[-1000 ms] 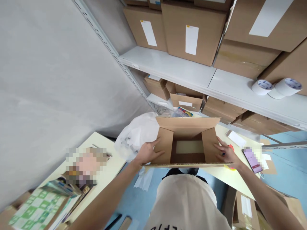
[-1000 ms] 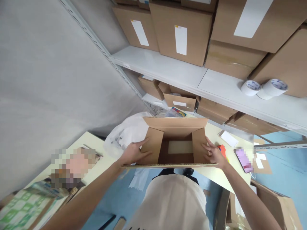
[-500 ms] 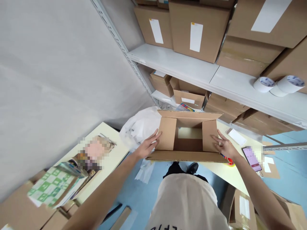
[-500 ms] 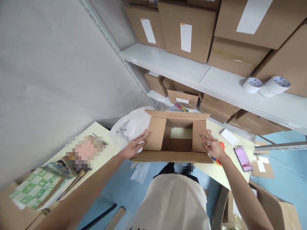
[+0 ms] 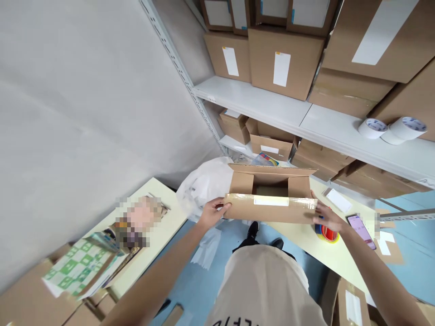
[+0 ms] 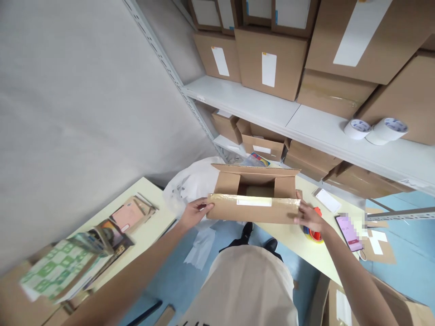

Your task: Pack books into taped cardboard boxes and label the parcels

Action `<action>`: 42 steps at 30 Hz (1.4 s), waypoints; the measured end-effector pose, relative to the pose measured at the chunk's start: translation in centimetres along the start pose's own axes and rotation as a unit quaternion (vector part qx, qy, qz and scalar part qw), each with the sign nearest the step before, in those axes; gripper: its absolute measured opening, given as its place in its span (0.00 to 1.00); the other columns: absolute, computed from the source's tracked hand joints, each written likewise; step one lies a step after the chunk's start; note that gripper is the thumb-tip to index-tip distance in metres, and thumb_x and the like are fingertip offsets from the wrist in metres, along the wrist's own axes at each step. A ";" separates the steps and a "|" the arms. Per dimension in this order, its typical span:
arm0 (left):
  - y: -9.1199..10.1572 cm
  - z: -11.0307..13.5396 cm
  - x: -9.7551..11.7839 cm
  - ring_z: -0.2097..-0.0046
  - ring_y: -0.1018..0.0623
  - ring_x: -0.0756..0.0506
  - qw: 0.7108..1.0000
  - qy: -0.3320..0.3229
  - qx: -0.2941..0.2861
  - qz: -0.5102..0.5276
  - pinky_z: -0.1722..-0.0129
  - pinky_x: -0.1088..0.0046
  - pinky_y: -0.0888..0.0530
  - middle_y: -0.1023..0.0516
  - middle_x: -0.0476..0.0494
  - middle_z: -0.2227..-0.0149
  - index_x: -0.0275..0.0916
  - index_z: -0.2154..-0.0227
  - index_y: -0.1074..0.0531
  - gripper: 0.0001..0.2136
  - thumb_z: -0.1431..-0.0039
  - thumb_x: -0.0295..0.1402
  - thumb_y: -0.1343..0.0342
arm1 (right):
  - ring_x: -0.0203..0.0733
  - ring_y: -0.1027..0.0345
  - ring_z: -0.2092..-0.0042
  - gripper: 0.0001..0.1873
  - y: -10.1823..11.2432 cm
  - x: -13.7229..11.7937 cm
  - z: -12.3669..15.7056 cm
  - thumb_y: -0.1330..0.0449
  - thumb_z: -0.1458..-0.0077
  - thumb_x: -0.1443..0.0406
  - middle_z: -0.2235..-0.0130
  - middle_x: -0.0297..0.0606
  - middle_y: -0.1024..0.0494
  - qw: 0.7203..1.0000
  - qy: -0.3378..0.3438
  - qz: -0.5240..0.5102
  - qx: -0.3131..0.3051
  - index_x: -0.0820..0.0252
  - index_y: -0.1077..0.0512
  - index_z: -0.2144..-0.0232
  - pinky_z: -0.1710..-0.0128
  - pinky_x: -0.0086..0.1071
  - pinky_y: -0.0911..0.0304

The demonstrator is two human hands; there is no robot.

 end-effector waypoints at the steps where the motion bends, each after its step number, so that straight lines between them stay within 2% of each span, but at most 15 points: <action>1: 0.2 -0.2 -0.4 0.61 0.19 0.42 0.999 0.013 0.026 0.025 0.58 0.62 0.21 0.21 0.42 0.62 0.40 0.66 0.29 0.26 0.55 0.59 0.41 | 0.60 0.30 0.42 0.31 -0.2 0.5 -0.1 0.38 0.48 0.47 0.34 0.47 0.37 0.999 -0.019 -0.033 0.029 0.52 0.30 0.44 0.45 0.52 0.32; 3: 0.6 -0.6 -1.0 0.62 0.20 0.45 0.996 0.032 0.065 0.061 0.63 0.67 0.21 0.25 0.45 0.57 0.42 0.62 0.33 0.28 0.60 0.55 0.36 | 0.58 0.27 0.45 0.31 -0.3 1.6 -0.4 0.42 0.44 0.45 0.34 0.49 0.37 0.989 -0.065 -0.083 0.103 0.51 0.33 0.44 0.46 0.54 0.32; 6: 0.4 -1.5 -1.6 0.64 0.21 0.49 0.993 0.059 0.056 0.086 0.64 0.69 0.21 0.30 0.46 0.53 0.43 0.56 0.38 0.33 0.64 0.51 0.32 | 0.56 0.27 0.46 0.39 0.0 2.3 -0.9 0.40 0.48 0.42 0.35 0.50 0.37 0.978 -0.095 -0.097 0.160 0.49 0.42 0.39 0.45 0.57 0.34; 9: -0.1 -2.4 -1.9 0.63 0.22 0.50 0.993 0.088 0.015 0.081 0.60 0.66 0.22 0.32 0.43 0.50 0.43 0.47 0.41 0.39 0.62 0.48 0.32 | 0.62 0.42 0.35 0.55 1.5 1.5 -2.2 0.34 0.56 0.41 0.32 0.56 0.43 0.983 -0.077 -0.047 0.158 0.52 0.52 0.34 0.39 0.62 0.45; 12: -0.2 -3.0 -2.1 0.57 0.22 0.46 0.994 0.098 -0.007 0.052 0.56 0.62 0.22 0.36 0.35 0.42 0.44 0.37 0.49 0.48 0.61 0.46 0.32 | 0.64 0.64 0.28 0.66 4.0 -0.5 -3.9 0.33 0.59 0.40 0.28 0.55 0.61 0.985 -0.047 -0.007 0.168 0.52 0.65 0.30 0.36 0.63 0.51; 14: -0.1 -3.1 -1.9 0.48 0.23 0.40 0.996 0.086 -0.010 0.018 0.51 0.58 0.24 0.42 0.30 0.36 0.45 0.33 0.56 0.53 0.60 0.45 0.32 | 0.62 0.67 0.28 0.66 5.5 -2.3 -5.2 0.35 0.55 0.41 0.27 0.52 0.66 0.983 -0.018 0.010 0.180 0.51 0.71 0.30 0.37 0.62 0.49; 15: 0.1 -3.2 -1.4 0.43 0.26 0.36 0.997 0.071 -0.006 -0.009 0.48 0.55 0.25 0.47 0.28 0.34 0.45 0.32 0.60 0.55 0.59 0.45 0.32 | 0.62 0.65 0.28 0.64 6.1 -3.3 -5.8 0.36 0.52 0.41 0.27 0.51 0.64 0.982 0.000 0.029 0.187 0.51 0.71 0.29 0.36 0.60 0.49; 17: 0.6 -3.3 0.0 0.34 0.39 0.28 0.996 0.026 0.011 -0.086 0.42 0.48 0.32 0.57 0.24 0.30 0.42 0.30 0.66 0.60 0.59 0.44 0.31 | 0.59 0.55 0.30 0.55 6.7 -5.6 -6.5 0.38 0.48 0.44 0.29 0.50 0.52 0.976 0.039 0.093 0.193 0.51 0.63 0.29 0.35 0.57 0.48; 20: 1.2 -3.0 2.8 0.29 0.59 0.23 0.971 -0.038 0.039 -0.231 0.37 0.40 0.44 0.71 0.20 0.29 0.37 0.30 0.70 0.62 0.59 0.42 0.31 | 0.58 0.44 0.34 0.35 6.5 -8.3 -6.4 0.42 0.41 0.49 0.36 0.48 0.35 0.949 0.084 0.225 0.207 0.52 0.40 0.35 0.35 0.55 0.48; 23: 0.6 -2.6 5.7 0.29 0.65 0.22 0.925 -0.092 0.032 -0.367 0.37 0.35 0.50 0.72 0.22 0.29 0.36 0.30 0.62 0.54 0.54 0.39 0.33 | 0.61 0.46 0.33 0.21 4.6 -9.4 -5.5 0.48 0.36 0.55 0.36 0.48 0.34 0.905 0.089 0.362 0.205 0.54 0.28 0.45 0.36 0.62 0.53; 27: -3.0 -1.8 8.4 0.29 0.61 0.26 0.857 -0.192 -0.082 -0.470 0.35 0.36 0.55 0.61 0.32 0.27 0.41 0.32 0.47 0.40 0.49 0.27 0.42 | 0.55 0.48 0.32 0.24 -1.1 -8.2 -5.4 0.57 0.32 0.63 0.33 0.48 0.37 0.883 0.068 0.453 0.098 0.56 0.31 0.41 0.36 0.61 0.53; 31: -7.5 -0.5 9.1 0.28 0.52 0.32 0.820 -0.244 -0.217 -0.470 0.33 0.39 0.62 0.51 0.32 0.29 0.35 0.32 0.46 0.37 0.48 0.28 0.47 | 0.57 0.55 0.30 0.30 -4.9 -6.3 -6.2 0.58 0.32 0.57 0.30 0.47 0.46 0.893 0.035 0.448 0.041 0.58 0.47 0.32 0.36 0.63 0.56; 35: -11.6 -0.2 11.3 0.29 0.50 0.32 0.822 -0.282 -0.202 -0.451 0.34 0.38 0.66 0.52 0.24 0.30 0.28 0.32 0.51 0.40 0.42 0.45 0.47 | 0.59 0.62 0.28 0.36 -5.8 -5.7 -7.2 0.55 0.34 0.51 0.29 0.46 0.51 0.902 0.024 0.430 0.041 0.58 0.53 0.30 0.34 0.65 0.63; 38: -16.0 -0.3 13.6 0.28 0.52 0.31 0.820 -0.327 -0.203 -0.424 0.33 0.41 0.61 0.54 0.22 0.30 0.27 0.32 0.53 0.47 0.44 0.57 0.47 | 0.58 0.63 0.28 0.35 -5.6 -5.4 -7.7 0.54 0.35 0.54 0.29 0.47 0.49 0.925 0.034 0.376 0.042 0.60 0.51 0.30 0.33 0.64 0.66; 42: -21.3 -0.7 15.6 0.28 0.54 0.31 0.814 -0.344 -0.217 -0.416 0.33 0.43 0.54 0.56 0.20 0.30 0.23 0.32 0.55 0.48 0.43 0.56 0.48 | 0.52 0.52 0.30 0.35 -3.1 -4.7 -7.3 0.54 0.41 0.67 0.32 0.47 0.41 0.971 0.069 0.206 0.100 0.62 0.46 0.32 0.32 0.58 0.56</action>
Point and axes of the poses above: each hand's wrist, its own z-axis away from the middle knuckle, its own y-axis out of the back of the hand, x = y × z, the point moved 9 cm from there along -z, towards the middle knuckle
